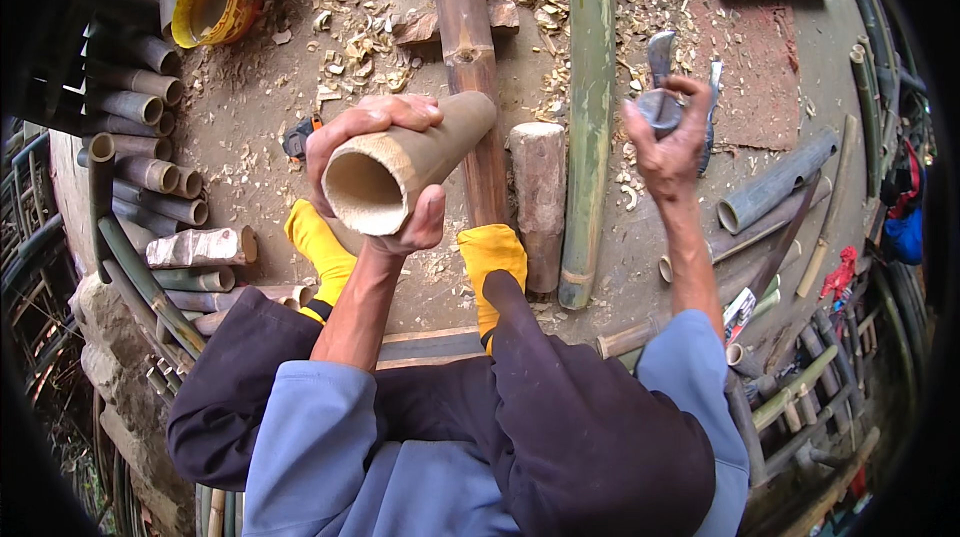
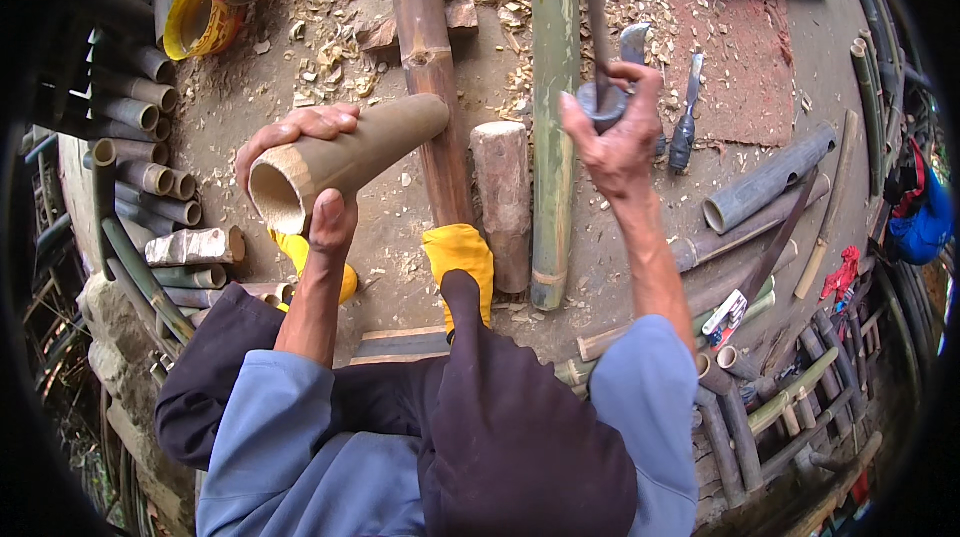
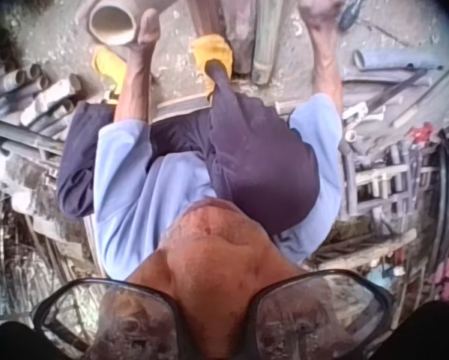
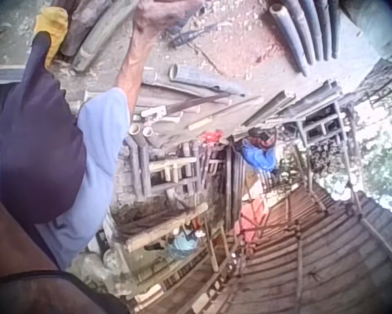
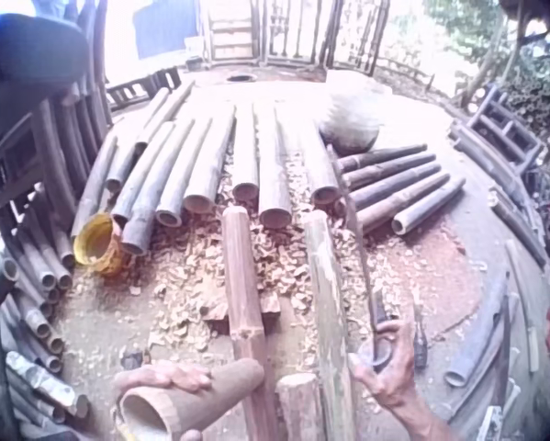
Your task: The person measures a length of bamboo with a tape measure, marks it with a knife, and then uses a large blade and a wooden mallet to split and carve a hole into the side of the bamboo stalk.
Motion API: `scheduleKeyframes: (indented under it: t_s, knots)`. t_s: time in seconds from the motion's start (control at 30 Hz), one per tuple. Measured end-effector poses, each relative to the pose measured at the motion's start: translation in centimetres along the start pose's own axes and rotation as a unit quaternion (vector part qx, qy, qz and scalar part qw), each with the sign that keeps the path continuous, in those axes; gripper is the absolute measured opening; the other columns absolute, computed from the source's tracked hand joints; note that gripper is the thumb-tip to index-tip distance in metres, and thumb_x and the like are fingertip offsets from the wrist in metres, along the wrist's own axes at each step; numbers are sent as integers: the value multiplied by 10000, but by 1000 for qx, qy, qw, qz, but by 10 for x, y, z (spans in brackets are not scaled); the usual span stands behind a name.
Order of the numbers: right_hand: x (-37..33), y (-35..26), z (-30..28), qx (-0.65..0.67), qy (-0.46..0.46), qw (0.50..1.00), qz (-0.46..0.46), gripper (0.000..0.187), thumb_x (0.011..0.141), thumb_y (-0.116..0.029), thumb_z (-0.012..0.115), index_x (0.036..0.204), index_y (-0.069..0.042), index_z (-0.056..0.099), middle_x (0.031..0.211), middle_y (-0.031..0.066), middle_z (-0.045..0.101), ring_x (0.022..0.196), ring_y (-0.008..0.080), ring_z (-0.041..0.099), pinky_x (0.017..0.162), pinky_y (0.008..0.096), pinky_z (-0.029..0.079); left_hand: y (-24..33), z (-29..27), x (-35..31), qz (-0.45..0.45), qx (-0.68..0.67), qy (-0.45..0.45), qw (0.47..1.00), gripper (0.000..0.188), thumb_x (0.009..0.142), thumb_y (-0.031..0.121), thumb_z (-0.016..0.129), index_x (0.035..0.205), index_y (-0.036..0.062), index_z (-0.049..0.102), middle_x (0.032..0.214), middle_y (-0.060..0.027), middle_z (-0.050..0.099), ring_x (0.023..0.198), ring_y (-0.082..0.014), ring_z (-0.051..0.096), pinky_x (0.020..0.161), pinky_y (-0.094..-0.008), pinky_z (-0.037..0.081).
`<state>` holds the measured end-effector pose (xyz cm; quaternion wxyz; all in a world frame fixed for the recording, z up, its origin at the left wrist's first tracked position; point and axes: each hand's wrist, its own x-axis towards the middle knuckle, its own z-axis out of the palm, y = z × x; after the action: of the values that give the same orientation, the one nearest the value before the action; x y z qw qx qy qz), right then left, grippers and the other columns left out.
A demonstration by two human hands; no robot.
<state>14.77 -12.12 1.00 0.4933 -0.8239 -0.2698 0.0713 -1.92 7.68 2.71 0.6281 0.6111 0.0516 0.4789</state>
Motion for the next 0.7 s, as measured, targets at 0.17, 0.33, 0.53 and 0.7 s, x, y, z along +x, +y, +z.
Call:
scheduleKeyframes:
  t_s: [0.17, 0.33, 0.53, 0.7]
  knots:
    - [2, 6, -51, -53, -67, 995, 60, 137, 899, -169, 520, 845, -47, 491, 591, 14, 493, 498, 104, 478, 438, 257, 390, 1, -1, 1, -6, 24, -21, 999, 551, 745, 306, 698, 1109, 31, 390, 875, -141, 533, 827, -266, 555, 780, -481, 483]
    - [13, 9, -65, -177, -252, 946, -102, 141, 861, -154, 558, 831, -33, 492, 645, 103, 527, 548, 262, 550, 481, 362, 452, 5, 0, 2, -3, 7, -11, 1000, 559, 697, 237, 722, 1078, -12, 397, 849, -165, 560, 794, -261, 572, 743, -432, 490]
    - [57, 17, -29, -259, -464, 825, -191, 132, 847, -166, 560, 880, -63, 484, 715, 122, 543, 637, 345, 587, 535, 431, 486, 3, -1, 1, 14, 27, -26, 999, 561, 673, 227, 727, 1069, -1, 400, 850, -165, 561, 783, -264, 574, 741, -455, 491]
    - [74, 38, -50, -370, -514, 756, -165, 115, 849, -174, 555, 881, -89, 484, 690, 99, 547, 582, 250, 589, 462, 392, 466, 8, 0, 0, -14, 55, -39, 998, 572, 717, 315, 707, 1092, 35, 379, 856, -131, 527, 805, -255, 559, 763, -475, 480]
